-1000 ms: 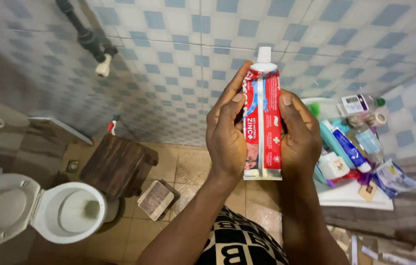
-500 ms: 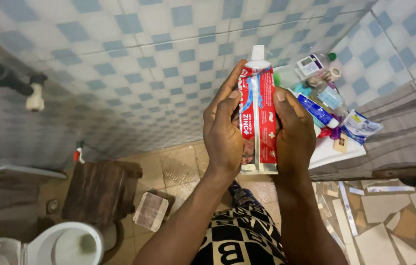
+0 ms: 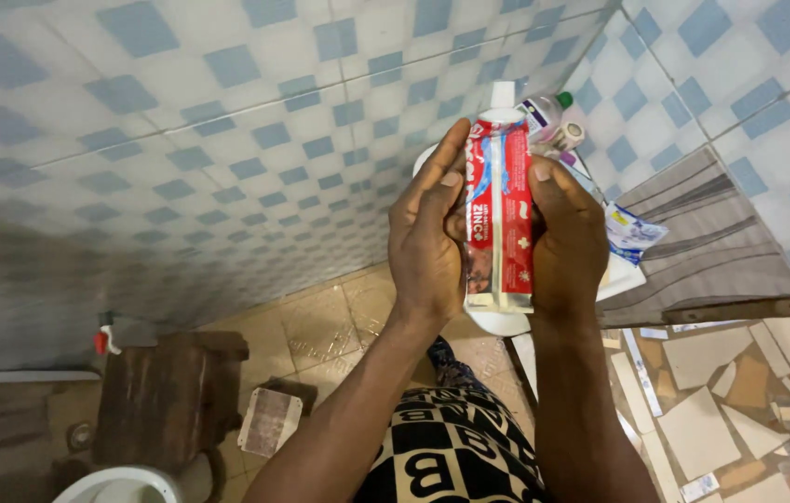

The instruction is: The person repeatedly picks up various toiletries from a cluttered bathroom counter, including a spray bottle, toothpaste, and small boxes, and places them into a white sink basin. The person handles each item individually, turning them over in their hands before depositing them into the sink.

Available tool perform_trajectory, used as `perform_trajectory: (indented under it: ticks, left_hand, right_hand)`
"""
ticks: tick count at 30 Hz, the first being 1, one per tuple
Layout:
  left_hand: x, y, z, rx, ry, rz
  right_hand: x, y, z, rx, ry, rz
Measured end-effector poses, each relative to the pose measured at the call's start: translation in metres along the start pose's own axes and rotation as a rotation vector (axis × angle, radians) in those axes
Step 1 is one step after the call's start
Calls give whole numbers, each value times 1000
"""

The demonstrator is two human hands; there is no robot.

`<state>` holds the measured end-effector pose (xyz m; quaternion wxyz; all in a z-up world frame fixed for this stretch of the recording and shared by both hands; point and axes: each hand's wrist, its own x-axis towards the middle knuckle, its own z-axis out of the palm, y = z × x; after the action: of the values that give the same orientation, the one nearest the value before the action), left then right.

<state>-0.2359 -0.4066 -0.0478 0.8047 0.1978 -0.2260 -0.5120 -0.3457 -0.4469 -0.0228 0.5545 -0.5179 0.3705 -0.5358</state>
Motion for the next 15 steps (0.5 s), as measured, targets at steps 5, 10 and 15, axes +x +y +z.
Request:
perform_trajectory:
  ticks: [5, 10, 15]
  left_hand:
    - [24, -36, 9, 3, -10, -55]
    - [46, -68, 23, -5, 6, -120]
    - [63, -100, 25, 39, 44, -126]
  right_hand:
    - [29, -2, -36, -8, 20, 34]
    - [56, 2, -64, 35, 45, 56]
    - [78, 8, -89, 93, -34, 140]
